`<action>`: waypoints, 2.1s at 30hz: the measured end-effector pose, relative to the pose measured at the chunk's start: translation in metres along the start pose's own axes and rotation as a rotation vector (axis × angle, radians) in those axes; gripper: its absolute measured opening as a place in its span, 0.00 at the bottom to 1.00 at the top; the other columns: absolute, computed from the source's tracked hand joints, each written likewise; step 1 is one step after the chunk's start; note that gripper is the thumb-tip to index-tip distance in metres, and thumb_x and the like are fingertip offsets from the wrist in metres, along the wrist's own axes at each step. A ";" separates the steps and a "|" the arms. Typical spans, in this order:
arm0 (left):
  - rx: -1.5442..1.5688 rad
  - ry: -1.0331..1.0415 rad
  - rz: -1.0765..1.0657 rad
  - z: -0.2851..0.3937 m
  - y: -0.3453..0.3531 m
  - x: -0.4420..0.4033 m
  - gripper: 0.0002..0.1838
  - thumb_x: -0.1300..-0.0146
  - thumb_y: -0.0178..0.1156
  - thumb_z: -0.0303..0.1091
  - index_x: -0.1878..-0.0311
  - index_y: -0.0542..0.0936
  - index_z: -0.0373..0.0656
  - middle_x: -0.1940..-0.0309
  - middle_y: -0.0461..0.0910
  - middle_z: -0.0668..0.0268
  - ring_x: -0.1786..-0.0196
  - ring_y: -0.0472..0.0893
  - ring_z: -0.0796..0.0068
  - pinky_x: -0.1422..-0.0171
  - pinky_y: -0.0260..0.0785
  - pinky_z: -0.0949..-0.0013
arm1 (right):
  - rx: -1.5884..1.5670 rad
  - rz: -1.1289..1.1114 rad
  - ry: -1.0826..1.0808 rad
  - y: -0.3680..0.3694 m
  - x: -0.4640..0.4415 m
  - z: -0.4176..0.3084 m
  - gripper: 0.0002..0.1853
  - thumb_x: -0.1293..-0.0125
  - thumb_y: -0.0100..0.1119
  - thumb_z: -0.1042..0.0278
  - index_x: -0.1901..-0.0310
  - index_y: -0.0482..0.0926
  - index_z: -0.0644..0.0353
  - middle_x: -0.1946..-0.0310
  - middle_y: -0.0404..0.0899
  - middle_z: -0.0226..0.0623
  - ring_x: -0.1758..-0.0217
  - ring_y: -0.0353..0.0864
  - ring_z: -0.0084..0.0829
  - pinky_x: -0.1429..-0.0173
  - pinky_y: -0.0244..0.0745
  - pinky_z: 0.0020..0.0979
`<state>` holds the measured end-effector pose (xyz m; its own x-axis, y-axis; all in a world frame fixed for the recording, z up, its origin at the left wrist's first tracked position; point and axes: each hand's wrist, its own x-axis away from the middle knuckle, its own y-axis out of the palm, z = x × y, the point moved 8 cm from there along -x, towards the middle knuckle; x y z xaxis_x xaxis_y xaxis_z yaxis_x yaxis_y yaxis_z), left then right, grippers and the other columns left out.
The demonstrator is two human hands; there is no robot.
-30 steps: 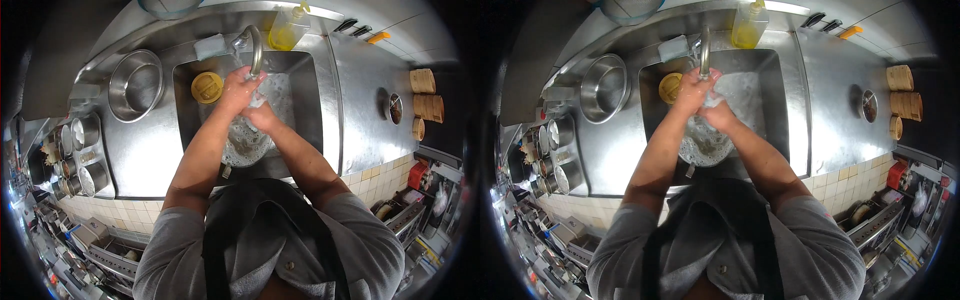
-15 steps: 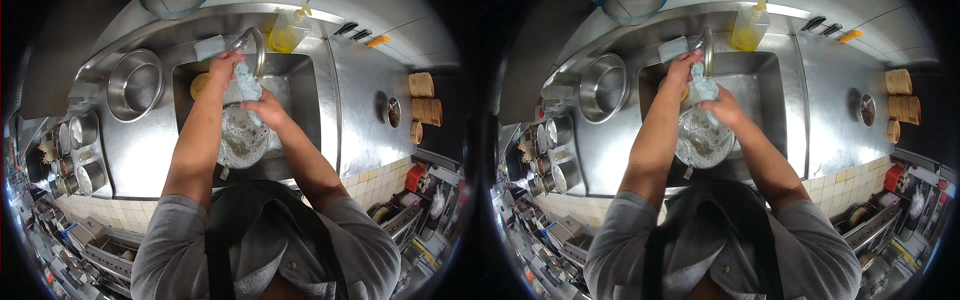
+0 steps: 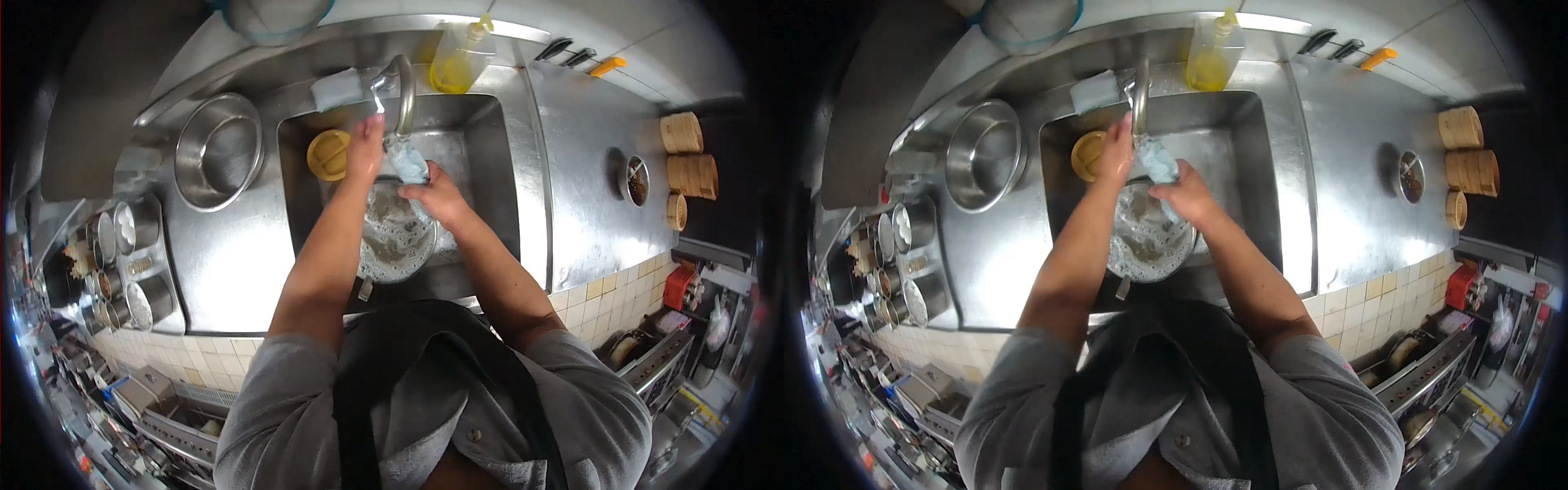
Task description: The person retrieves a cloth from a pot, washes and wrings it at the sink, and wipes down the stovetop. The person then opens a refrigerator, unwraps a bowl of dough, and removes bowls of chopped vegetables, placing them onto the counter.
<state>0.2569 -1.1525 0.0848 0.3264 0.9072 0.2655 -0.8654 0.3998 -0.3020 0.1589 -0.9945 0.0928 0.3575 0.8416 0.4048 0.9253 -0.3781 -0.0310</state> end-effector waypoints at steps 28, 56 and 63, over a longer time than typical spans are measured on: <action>0.396 -0.052 -0.583 0.057 0.109 0.160 0.11 0.37 0.65 0.35 0.61 0.80 0.36 0.74 0.79 0.66 0.75 0.74 0.80 0.71 0.68 0.75 | 0.310 -0.042 -0.235 -0.038 0.119 -0.012 0.14 0.48 0.61 0.68 0.59 0.79 0.61 0.63 0.81 0.51 0.54 0.80 0.50 0.47 0.74 0.40; -0.035 0.184 -0.509 -0.010 0.101 0.234 0.25 0.47 0.70 0.39 0.46 0.77 0.43 0.53 0.79 0.59 0.50 0.79 0.65 0.45 0.71 0.64 | 0.702 -0.247 -0.291 -0.047 0.148 0.088 0.25 0.51 0.71 0.63 0.52 0.76 0.63 0.58 0.81 0.52 0.53 0.81 0.49 0.48 0.76 0.43; 0.132 0.167 -0.363 -0.007 -0.005 0.271 0.31 0.50 0.73 0.39 0.42 0.75 0.44 0.52 0.78 0.58 0.50 0.78 0.66 0.45 0.70 0.66 | 0.558 -0.425 -0.321 -0.018 0.170 0.020 0.31 0.50 0.74 0.65 0.46 0.68 0.60 0.58 0.78 0.41 0.55 0.78 0.34 0.49 0.73 0.34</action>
<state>0.3524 -0.9071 0.1515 0.6669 0.7236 0.1780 -0.7206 0.6871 -0.0930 0.2058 -0.8371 0.1433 -0.1026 0.9739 0.2025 0.8879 0.1815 -0.4227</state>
